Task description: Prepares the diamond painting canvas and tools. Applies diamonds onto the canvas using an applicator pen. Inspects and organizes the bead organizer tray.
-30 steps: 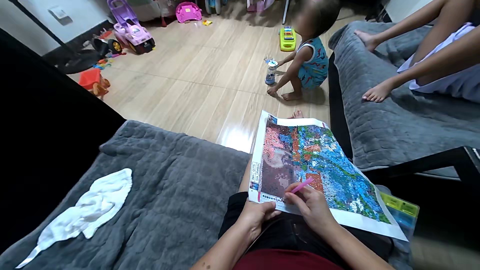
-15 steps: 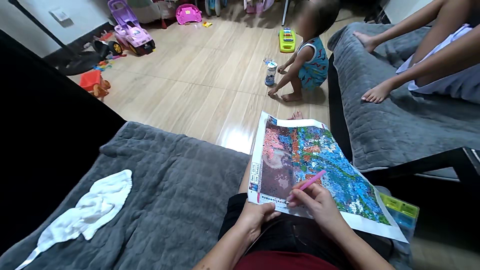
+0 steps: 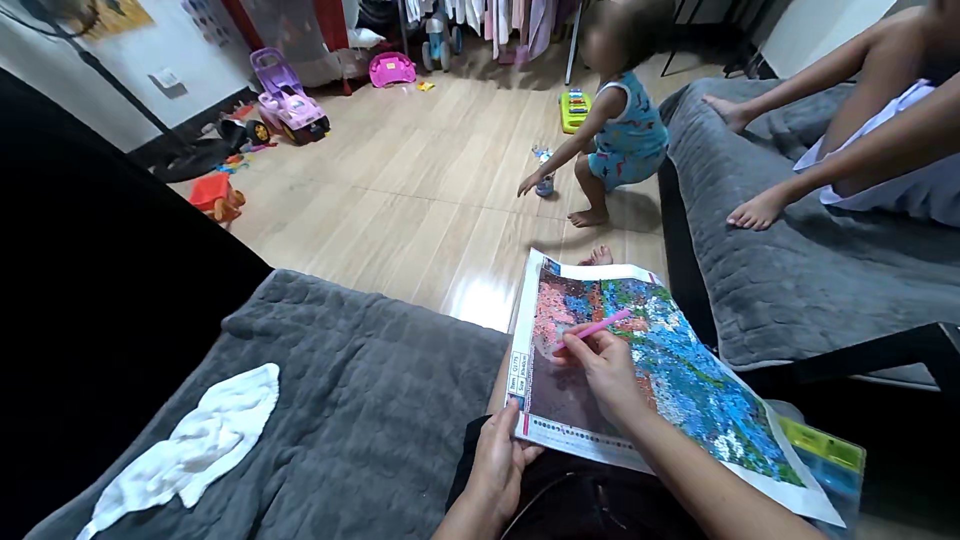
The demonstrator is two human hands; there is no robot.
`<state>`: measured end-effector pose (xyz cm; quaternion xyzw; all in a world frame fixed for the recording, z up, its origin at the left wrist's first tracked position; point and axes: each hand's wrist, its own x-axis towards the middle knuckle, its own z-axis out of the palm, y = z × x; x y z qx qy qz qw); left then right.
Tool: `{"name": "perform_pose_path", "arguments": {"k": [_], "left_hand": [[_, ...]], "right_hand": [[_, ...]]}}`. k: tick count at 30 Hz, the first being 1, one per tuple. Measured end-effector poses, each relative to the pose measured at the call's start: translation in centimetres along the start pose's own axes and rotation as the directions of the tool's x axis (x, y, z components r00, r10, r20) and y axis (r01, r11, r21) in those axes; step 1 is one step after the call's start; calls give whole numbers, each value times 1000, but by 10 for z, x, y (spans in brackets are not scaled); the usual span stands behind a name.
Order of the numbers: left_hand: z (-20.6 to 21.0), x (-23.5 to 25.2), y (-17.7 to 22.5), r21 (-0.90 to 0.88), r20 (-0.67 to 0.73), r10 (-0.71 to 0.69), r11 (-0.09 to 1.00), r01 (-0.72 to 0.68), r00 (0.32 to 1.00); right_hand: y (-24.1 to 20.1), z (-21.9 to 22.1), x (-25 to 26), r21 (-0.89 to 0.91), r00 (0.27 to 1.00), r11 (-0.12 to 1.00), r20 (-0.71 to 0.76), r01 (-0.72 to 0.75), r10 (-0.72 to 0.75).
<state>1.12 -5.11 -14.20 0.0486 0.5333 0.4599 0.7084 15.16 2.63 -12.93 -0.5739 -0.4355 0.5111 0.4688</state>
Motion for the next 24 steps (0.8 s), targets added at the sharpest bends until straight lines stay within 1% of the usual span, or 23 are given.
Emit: {"name": "perform_pose_path", "arguments": {"k": [4,10,18,24], "left_hand": [[-3,1,-1,0,-13,23,1000,-23,1000],[-4,2,0,-12,-8,4,1000,-5,1000],[-6,3,-1,-38,-3,-6,999,6,1000],[-5,3,-1,-24,2,-2,1000,2,1000]], "right_hand": [[8,15,16,10,999,1000,-34,-24,24],[17,23,19,46,996,999,-84,-29,33],[16,24,18,47,995,998,-84,-50,54],[21,22,20,-1,999,1000,-51,-6,6]]}}
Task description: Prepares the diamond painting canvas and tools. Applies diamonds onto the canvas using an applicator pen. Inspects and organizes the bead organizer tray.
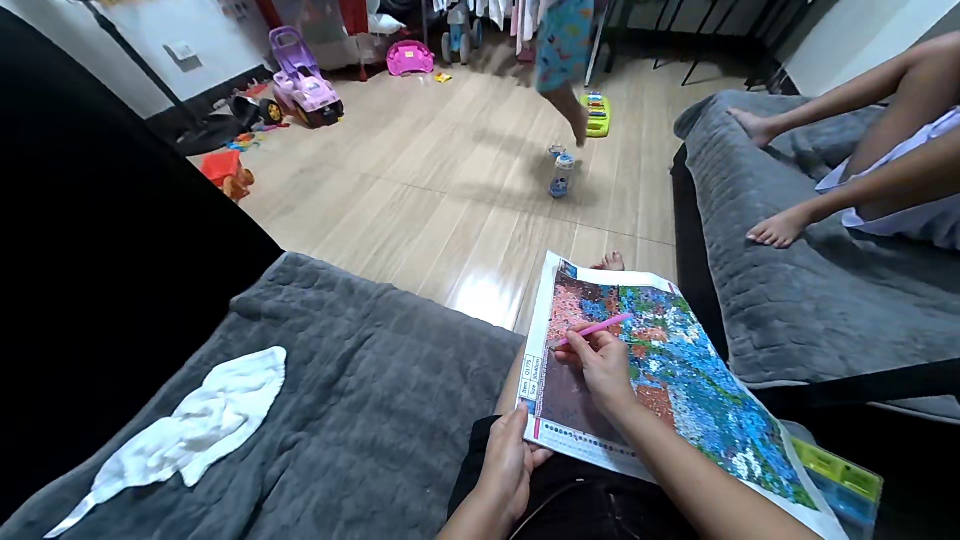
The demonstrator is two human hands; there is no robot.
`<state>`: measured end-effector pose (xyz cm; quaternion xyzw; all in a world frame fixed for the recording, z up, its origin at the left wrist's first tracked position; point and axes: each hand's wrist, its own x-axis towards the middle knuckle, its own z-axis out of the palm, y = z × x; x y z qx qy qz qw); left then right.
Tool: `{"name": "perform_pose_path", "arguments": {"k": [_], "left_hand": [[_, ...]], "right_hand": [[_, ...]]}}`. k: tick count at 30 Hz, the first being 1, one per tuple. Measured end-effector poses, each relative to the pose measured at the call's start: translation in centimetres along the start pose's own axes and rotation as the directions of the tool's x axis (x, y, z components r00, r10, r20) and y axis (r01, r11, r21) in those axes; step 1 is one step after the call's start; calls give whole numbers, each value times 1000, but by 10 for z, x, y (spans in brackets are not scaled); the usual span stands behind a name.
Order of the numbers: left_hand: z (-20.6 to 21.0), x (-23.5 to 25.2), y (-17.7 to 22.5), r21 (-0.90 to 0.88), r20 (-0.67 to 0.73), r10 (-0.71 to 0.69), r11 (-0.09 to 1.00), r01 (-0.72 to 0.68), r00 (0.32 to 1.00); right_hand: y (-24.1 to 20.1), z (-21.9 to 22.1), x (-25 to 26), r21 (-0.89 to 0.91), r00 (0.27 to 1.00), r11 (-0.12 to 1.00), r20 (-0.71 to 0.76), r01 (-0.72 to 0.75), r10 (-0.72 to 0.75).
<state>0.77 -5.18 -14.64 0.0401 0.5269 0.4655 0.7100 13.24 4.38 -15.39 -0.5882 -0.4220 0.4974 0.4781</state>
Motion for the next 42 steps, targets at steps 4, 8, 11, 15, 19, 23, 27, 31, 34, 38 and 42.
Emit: {"name": "perform_pose_path", "arguments": {"k": [4,8,11,15,19,23,27,31,34,38,42], "left_hand": [[0,0,1,2,4,5,1000,-5,1000],[-1,0,-1,14,8,21,1000,-21,1000],[0,0,-1,17,1,17,1000,-17,1000],[0,1,0,25,-1,8,1000,-8,1000],[1,1,0,35,-5,3,999,-2,1000],[1,1,1,38,-15,-2,999,3,1000],[1,0,0,27,-16,-3,1000,4,1000],[1,0,0,17,-7,-1,1000,1,1000],[1,1,0,13,-16,2,1000,-2,1000],[2,1,-1,27,-21,10,1000,-10,1000],[4,1,0,27,-35,7,1000,-6,999]], "right_hand": [[2,0,0,-141,998,988,29,64,-60],[1,-1,-2,-317,983,931,94,179,-157],[-1,0,-2,-426,958,859,163,284,-236],[-4,4,0,-585,902,687,281,431,-327],[-8,10,-3,-673,852,525,388,522,-351],[-15,9,-1,-649,905,633,343,422,-251],[-25,-10,5,-264,993,964,120,30,2],[-40,-29,-2,291,959,923,-52,-253,279],[-35,-45,-9,471,924,836,-101,-281,368],[-31,-58,-20,530,915,807,-131,-261,382],[-32,-62,-34,422,937,873,-127,-245,325]]}}
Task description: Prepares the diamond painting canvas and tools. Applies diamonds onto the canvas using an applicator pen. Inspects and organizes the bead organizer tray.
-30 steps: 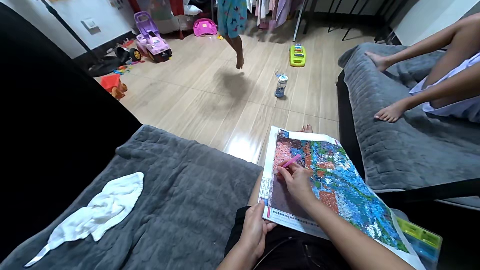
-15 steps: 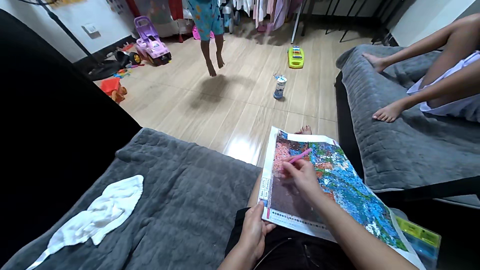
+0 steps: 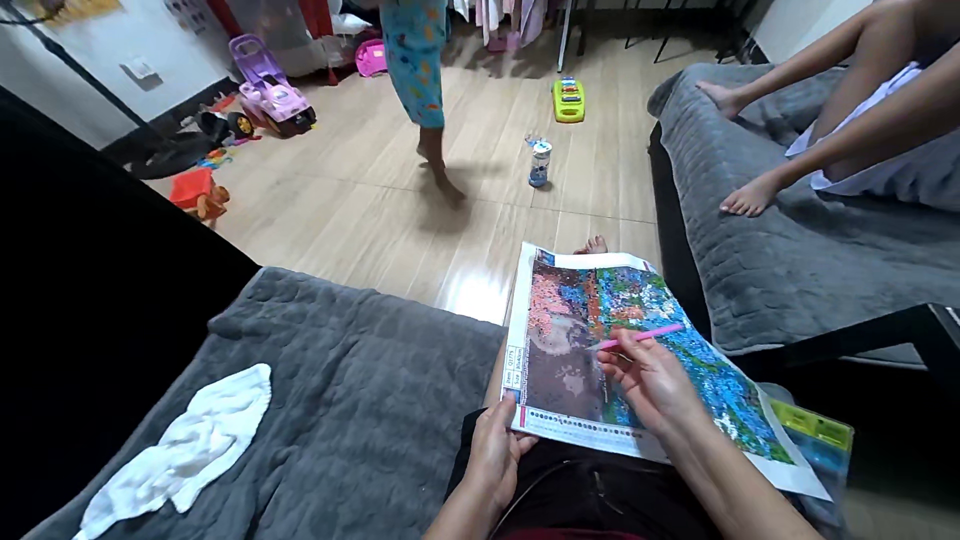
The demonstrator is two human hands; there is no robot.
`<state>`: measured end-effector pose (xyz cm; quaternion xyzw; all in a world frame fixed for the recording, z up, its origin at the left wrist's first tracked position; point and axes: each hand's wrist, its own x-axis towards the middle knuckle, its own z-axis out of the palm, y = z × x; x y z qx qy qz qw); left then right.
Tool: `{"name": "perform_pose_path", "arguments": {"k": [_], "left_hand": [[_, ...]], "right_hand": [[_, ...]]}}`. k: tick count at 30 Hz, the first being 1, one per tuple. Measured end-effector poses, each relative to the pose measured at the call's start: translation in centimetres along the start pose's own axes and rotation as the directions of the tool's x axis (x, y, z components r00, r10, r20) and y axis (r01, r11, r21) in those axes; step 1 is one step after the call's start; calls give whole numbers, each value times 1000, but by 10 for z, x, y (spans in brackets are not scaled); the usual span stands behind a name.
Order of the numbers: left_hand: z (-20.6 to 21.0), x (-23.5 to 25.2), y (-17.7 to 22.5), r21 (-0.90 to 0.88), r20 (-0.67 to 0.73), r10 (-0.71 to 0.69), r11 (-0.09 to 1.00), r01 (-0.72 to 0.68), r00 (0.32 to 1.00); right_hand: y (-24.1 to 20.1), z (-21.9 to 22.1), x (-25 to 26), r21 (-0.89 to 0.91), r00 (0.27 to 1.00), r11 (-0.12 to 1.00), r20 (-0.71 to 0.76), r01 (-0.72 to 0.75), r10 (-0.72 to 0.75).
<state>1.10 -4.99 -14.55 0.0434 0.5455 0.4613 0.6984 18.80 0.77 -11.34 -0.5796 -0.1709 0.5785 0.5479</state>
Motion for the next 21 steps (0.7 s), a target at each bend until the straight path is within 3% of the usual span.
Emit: {"name": "perform_pose_path", "arguments": {"k": [8,21], "left_hand": [[-2,0,-5,69,24,45,997,-47,999],[-1,1,-7,143,6,69,987,-70,998]], "right_hand": [[25,-17,-18,-351,944,895,276,274,-181],[40,-21,-22,-575,846,666,505,475,-167]]}}
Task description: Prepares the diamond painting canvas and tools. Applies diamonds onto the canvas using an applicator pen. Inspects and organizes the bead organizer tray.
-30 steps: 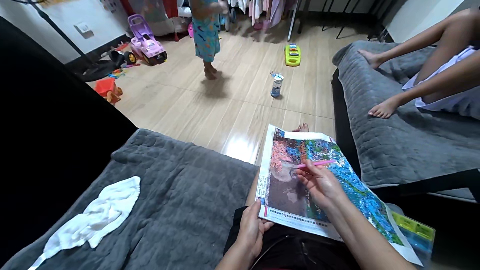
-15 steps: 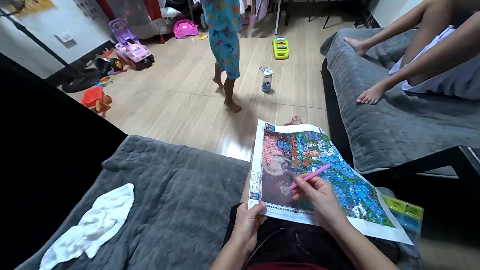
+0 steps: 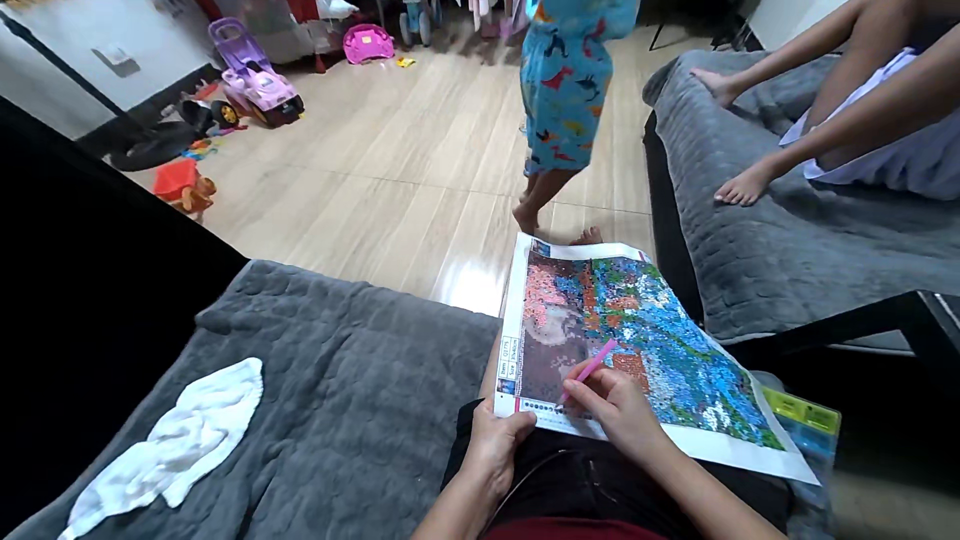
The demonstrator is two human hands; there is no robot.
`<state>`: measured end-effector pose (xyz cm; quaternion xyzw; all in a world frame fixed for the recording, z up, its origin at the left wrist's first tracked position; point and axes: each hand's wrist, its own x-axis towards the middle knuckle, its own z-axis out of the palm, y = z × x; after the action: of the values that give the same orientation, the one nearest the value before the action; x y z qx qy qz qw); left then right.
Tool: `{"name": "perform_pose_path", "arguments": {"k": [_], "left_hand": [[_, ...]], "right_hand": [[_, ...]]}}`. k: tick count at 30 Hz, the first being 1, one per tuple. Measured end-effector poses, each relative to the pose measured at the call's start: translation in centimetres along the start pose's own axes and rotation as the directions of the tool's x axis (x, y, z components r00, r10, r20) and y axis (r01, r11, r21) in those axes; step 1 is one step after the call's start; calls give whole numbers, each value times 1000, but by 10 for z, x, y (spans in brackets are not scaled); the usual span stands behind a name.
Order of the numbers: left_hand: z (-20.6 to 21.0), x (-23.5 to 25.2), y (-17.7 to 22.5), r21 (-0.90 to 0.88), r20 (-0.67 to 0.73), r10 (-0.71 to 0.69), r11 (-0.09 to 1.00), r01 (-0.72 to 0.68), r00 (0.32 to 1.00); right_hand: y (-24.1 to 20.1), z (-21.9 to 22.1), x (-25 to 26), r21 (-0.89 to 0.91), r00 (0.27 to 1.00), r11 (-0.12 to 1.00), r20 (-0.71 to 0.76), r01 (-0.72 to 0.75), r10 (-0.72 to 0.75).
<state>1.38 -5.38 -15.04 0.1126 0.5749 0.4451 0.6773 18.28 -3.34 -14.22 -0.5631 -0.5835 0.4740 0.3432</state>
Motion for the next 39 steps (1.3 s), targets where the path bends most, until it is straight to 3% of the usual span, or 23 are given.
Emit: {"name": "perform_pose_path", "arguments": {"k": [7,19,30,39], "left_hand": [[-2,1,0,-31,15,-7,1000,7,1000],[-3,2,0,-48,27,-6,999,8,1000],[-3,0,0,-13,93,-25,1000,27,995],[-3,0,0,1,74,-27,1000,27,997]], "right_hand": [[1,4,-2,-37,996,996,21,83,-82],[4,6,-1,17,996,996,1,84,-84],[8,6,-4,-157,955,947,-51,281,-292],[9,7,-6,-160,951,940,-18,301,-307]]}}
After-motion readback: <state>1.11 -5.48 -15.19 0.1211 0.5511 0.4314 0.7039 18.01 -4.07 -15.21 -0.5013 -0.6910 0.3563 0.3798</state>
